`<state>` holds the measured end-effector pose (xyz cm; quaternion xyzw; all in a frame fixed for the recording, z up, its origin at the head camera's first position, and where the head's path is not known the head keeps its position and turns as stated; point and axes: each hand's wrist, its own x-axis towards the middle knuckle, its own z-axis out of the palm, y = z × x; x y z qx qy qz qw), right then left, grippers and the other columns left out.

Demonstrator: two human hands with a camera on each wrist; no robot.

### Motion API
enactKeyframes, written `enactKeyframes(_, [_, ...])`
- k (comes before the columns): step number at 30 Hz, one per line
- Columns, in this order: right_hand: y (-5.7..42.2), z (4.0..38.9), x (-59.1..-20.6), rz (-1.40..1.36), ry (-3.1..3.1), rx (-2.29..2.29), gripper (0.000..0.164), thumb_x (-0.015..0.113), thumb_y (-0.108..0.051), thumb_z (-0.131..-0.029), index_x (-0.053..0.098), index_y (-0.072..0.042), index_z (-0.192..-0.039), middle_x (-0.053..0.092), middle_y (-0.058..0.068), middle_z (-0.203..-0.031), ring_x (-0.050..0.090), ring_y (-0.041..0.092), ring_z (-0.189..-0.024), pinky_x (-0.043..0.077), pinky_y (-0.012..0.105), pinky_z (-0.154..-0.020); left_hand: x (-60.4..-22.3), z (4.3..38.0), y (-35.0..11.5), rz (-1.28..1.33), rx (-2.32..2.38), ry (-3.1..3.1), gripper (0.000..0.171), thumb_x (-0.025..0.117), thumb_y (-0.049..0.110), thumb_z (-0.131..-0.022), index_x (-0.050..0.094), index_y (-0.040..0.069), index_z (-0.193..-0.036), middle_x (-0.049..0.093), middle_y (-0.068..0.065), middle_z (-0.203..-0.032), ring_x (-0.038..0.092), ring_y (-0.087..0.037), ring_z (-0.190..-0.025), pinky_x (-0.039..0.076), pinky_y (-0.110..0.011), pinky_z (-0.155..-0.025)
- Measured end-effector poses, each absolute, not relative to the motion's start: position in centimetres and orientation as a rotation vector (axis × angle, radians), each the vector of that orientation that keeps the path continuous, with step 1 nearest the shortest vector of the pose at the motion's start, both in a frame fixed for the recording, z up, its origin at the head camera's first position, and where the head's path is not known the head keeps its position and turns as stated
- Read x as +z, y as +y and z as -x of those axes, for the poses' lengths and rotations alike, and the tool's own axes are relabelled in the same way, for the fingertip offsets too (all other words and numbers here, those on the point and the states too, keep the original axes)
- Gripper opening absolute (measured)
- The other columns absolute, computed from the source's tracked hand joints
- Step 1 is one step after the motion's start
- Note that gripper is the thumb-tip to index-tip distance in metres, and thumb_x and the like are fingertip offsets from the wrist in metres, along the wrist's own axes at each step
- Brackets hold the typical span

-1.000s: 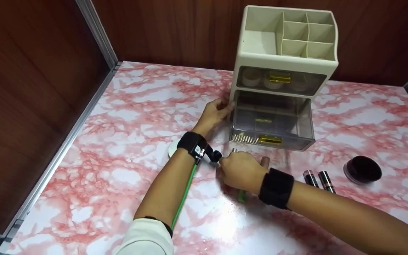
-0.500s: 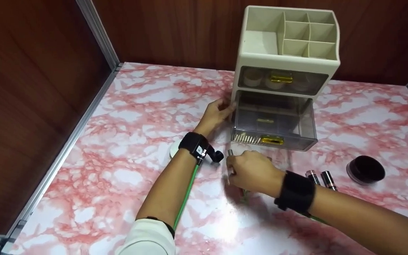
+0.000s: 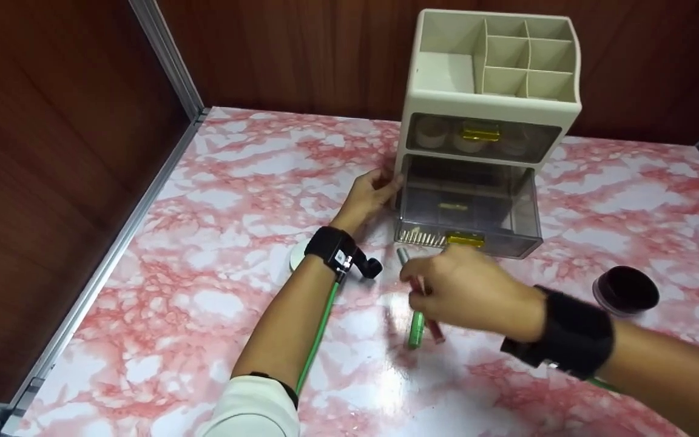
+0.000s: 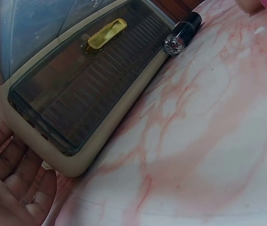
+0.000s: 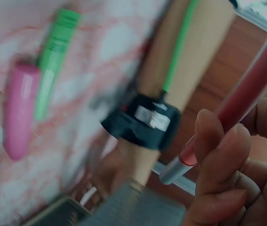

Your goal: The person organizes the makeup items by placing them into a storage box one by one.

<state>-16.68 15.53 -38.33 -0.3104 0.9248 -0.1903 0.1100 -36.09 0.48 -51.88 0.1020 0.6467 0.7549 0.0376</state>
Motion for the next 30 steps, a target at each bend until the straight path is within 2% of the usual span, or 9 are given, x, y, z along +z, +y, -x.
enactKeyframes(6, [16.6,18.0,-34.6,0.778,2.684,-0.737,0.028,0.065,-0.015,-0.091,0.067,-0.013,-0.119,0.063,-0.011,-0.065,0.053,0.011,-0.043,0.041,0.027,-0.035,-51.6,36.2,0.6,-0.310,2.383,1.860,0.027,0.073,0.025,-0.089,0.064,0.000,-0.096,0.062,-0.009,-0.093,0.058,-0.019,-0.083,0.051,-0.031,-0.073])
enactKeyframes(12, [17.0,20.6,-32.3,0.654,2.744,-0.875,0.023,0.066,-0.016,-0.090,0.070,-0.016,-0.113,0.066,-0.002,-0.066,0.044,0.012,-0.042,0.036,0.026,-0.035,-51.7,36.3,0.3,-0.315,2.355,1.874,0.030,0.072,0.027,-0.090,0.064,0.000,-0.100,0.063,-0.010,-0.098,0.059,-0.019,-0.086,0.052,-0.039,-0.080])
enactKeyframes(17, [16.5,23.7,-32.4,0.599,2.781,-0.886,0.018,0.063,-0.017,-0.091,0.071,-0.015,-0.107,0.067,0.000,-0.063,0.053,0.021,-0.044,0.036,0.026,-0.037,-51.8,36.2,-0.2,-0.279,2.353,1.900,0.026,0.072,0.027,-0.090,0.065,0.002,-0.096,0.062,-0.008,-0.093,0.058,-0.017,-0.083,0.051,-0.030,-0.072])
enactKeyframes(21, [16.3,25.9,-33.1,0.562,2.810,-0.822,0.015,0.062,-0.017,-0.090,0.072,-0.017,-0.101,0.067,0.000,-0.063,0.054,0.019,-0.048,0.039,0.026,-0.041,-51.9,36.2,-0.2,-0.283,2.377,1.863,0.024,0.072,0.024,-0.091,0.065,0.001,-0.096,0.060,-0.006,-0.089,0.056,-0.016,-0.081,0.048,-0.025,-0.066])
enactKeyframes(24, [16.3,27.1,-33.7,0.559,2.847,-0.746,0.013,0.062,-0.016,-0.089,0.074,-0.018,-0.095,0.067,-0.002,-0.065,0.054,0.015,-0.052,0.041,0.028,-0.046,-52.0,36.2,0.0,-0.300,2.378,1.849,0.025,0.071,0.023,-0.091,0.065,0.000,-0.098,0.061,-0.007,-0.089,0.056,-0.017,-0.081,0.048,-0.026,-0.066])
enactKeyframes(30, [16.3,28.4,-35.0,0.568,2.867,-0.684,0.013,0.060,-0.017,-0.090,0.073,-0.018,-0.086,0.066,-0.003,-0.064,0.056,0.017,-0.054,0.044,0.030,-0.049,-52.1,35.9,0.4,-0.296,2.401,1.792,0.027,0.071,0.025,-0.090,0.065,0.000,-0.101,0.063,-0.010,-0.094,0.059,-0.020,-0.083,0.051,-0.032,-0.070])
